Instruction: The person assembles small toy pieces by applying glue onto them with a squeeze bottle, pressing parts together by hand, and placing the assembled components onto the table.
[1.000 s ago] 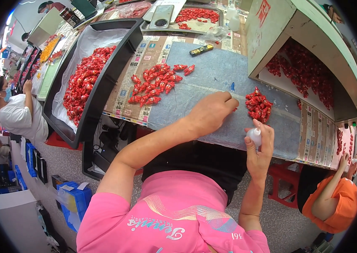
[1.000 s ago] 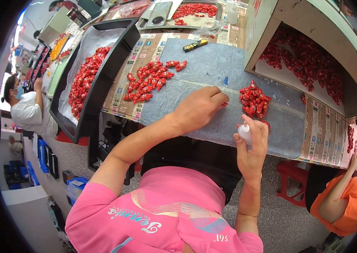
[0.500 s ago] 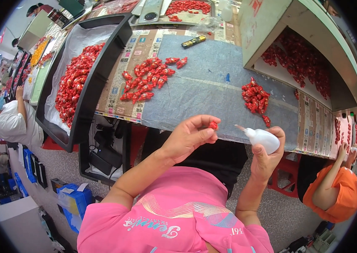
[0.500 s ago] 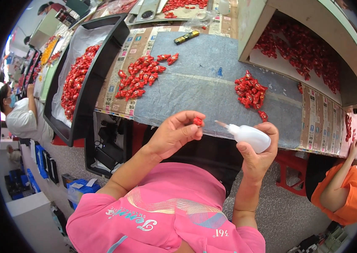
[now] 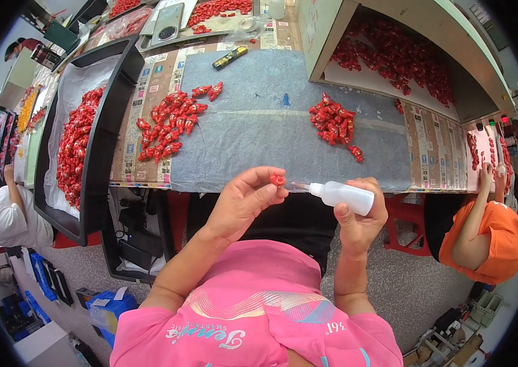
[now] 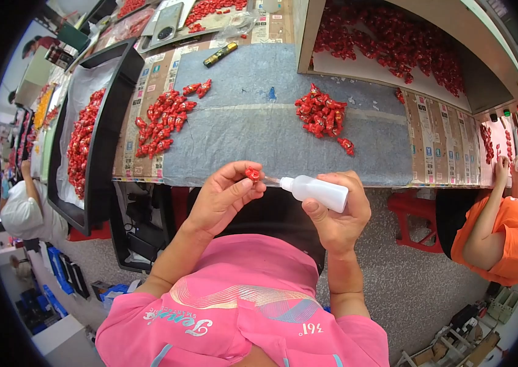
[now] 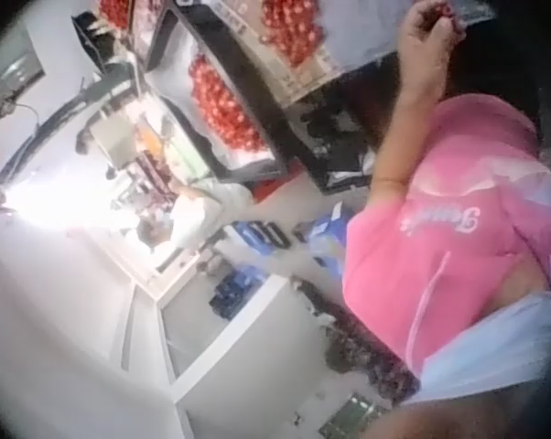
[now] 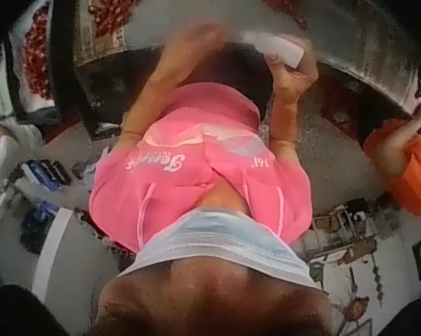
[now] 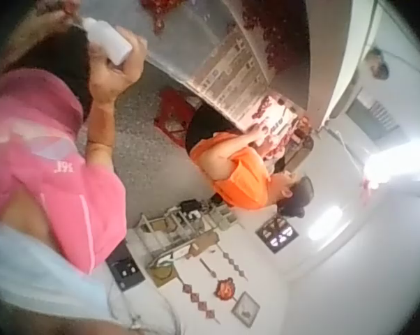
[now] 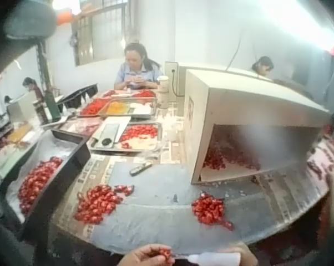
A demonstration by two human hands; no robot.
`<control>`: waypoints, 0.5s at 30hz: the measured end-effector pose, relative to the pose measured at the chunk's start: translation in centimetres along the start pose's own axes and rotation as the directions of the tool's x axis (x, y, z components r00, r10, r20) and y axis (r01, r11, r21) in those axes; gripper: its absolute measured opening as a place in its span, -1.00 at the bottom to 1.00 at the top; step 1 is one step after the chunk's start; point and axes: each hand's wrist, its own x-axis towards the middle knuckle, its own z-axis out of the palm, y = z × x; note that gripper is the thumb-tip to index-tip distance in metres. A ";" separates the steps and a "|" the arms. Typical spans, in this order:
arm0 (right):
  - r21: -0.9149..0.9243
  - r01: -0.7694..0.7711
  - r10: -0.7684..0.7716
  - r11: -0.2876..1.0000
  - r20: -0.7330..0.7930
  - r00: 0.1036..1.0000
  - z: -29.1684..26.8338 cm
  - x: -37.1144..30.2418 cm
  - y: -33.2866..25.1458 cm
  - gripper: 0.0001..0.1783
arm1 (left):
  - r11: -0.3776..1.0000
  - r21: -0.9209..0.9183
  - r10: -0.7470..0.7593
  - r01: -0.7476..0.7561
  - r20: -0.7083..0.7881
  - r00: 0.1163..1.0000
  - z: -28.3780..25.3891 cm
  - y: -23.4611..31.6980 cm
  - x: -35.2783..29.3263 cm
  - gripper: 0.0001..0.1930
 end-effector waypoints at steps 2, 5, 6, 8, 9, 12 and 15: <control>-0.001 -0.011 0.011 1.000 -0.006 1.000 0.1 -0.1 0.2 -0.53 | 1.000 -0.004 -0.002 0.002 0.006 1.000 0.0 -0.1 0.0 -0.72; -0.005 -0.022 0.022 1.000 -0.002 1.000 0.1 -0.2 0.4 -0.53 | 1.000 0.023 -0.004 0.004 -0.002 1.000 0.0 -0.3 0.1 -0.71; -0.007 -0.024 0.024 1.000 0.005 1.000 0.1 -0.2 0.4 -0.53 | 0.999 0.040 -0.003 0.003 -0.006 1.000 0.1 -0.3 0.1 -0.71; -0.011 -0.021 0.021 1.000 0.002 1.000 0.2 -0.3 0.5 -0.53 | 0.998 0.057 -0.002 0.002 -0.010 1.000 0.1 -0.4 0.1 -0.70; -0.014 -0.018 0.018 1.000 0.000 1.000 0.2 -0.3 0.6 -0.53 | 0.998 0.068 0.006 -0.005 -0.003 1.000 0.1 -0.4 0.1 -0.70; -0.015 -0.024 0.024 1.000 -0.002 1.000 0.1 -0.4 0.6 -0.53 | 0.997 0.081 0.013 -0.013 0.003 1.000 0.1 -0.4 0.1 -0.69; -0.003 -0.023 0.023 1.000 -0.002 1.000 0.2 -0.3 0.6 -0.53 | 0.996 0.084 0.014 -0.014 0.000 1.000 0.1 -0.4 0.1 -0.69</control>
